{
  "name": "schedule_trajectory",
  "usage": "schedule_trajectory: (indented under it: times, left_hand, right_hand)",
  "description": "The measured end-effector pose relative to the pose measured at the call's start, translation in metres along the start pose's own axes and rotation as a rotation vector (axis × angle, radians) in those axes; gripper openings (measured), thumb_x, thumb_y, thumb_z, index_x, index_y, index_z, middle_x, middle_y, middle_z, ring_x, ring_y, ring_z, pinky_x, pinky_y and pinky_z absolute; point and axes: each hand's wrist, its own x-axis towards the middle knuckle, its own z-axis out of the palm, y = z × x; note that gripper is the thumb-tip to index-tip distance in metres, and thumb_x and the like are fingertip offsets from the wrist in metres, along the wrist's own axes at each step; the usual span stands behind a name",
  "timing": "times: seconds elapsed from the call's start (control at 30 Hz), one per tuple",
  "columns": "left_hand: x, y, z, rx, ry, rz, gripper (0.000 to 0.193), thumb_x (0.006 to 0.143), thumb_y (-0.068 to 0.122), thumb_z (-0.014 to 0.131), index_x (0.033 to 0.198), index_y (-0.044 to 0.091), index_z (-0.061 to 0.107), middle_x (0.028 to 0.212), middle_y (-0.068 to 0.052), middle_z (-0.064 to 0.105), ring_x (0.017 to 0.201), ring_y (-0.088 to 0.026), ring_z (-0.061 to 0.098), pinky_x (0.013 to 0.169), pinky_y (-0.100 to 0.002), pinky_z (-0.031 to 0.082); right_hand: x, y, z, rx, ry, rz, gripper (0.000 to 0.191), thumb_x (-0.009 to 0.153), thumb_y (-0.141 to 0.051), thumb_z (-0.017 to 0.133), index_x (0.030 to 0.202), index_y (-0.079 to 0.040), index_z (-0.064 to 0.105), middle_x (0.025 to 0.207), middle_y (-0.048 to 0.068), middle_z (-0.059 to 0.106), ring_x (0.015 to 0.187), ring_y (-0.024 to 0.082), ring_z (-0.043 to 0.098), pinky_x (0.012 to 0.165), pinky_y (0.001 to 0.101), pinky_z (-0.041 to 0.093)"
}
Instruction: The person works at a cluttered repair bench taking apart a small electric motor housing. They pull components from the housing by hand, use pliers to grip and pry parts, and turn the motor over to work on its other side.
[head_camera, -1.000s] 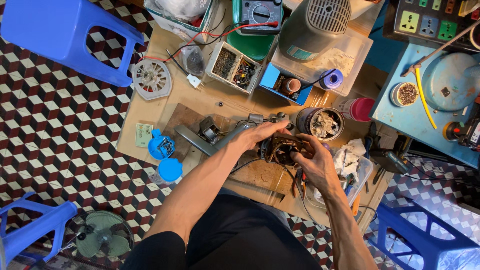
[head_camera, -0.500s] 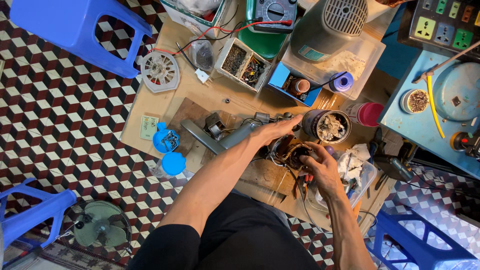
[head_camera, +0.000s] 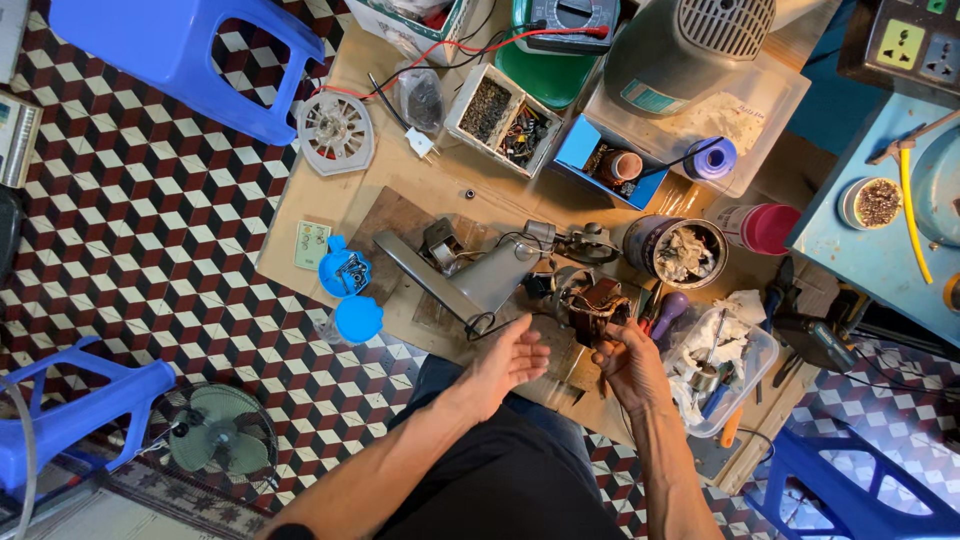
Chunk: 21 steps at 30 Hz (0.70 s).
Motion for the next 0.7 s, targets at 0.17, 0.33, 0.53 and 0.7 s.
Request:
schedule_trajectory:
  times: [0.17,0.33,0.53,0.7]
  left_hand:
    - [0.043,-0.001,0.007,-0.101,-0.108,0.034,0.078,0.079,0.071,0.072,0.122,0.006,0.060,0.108,-0.007,0.063,0.097,-0.017,0.062,0.092,-0.031,0.052]
    - [0.059,0.007,0.037,-0.265,-0.279,0.136,0.062,0.080,0.064,0.072,0.119,0.016,0.067,0.111,0.000,0.067,0.103,-0.013,0.062,0.094,-0.032,0.050]
    - [0.061,0.007,0.063,-0.371,-0.313,0.260,0.046,0.091,0.058,0.068,0.114,0.018,0.072,0.112,0.000,0.072,0.108,-0.017,0.063,0.093,-0.035,0.051]
    - [0.066,-0.004,0.069,-0.392,-0.188,0.345,0.054,0.088,0.058,0.066,0.128,0.022,0.063,0.121,0.001,0.069,0.114,-0.013,0.063,0.096,-0.035,0.051]
  right_hand:
    - [-0.013,0.004,-0.001,0.008,-0.006,-0.024,0.014,0.094,-0.005,0.061,0.103,-0.009,0.050,0.094,0.006,0.061,0.070,0.015,0.059,0.060,0.0315,0.053]
    - [-0.021,0.006,0.006,-0.009,0.037,0.005,0.020,0.090,-0.007,0.058,0.109,-0.007,0.056,0.095,0.005,0.063,0.067,0.014,0.058,0.058,0.0298,0.051]
    - [-0.020,-0.009,0.010,-0.095,0.070,0.039,0.020,0.088,-0.007,0.060,0.108,-0.007,0.058,0.096,0.004,0.064,0.062,0.012,0.053,0.059,0.0311,0.053]
    - [-0.026,-0.036,0.005,-0.333,0.187,0.049,0.023,0.085,-0.007,0.064,0.107,-0.007,0.057,0.087,0.005,0.062,0.057,0.017,0.061,0.054,0.0319,0.052]
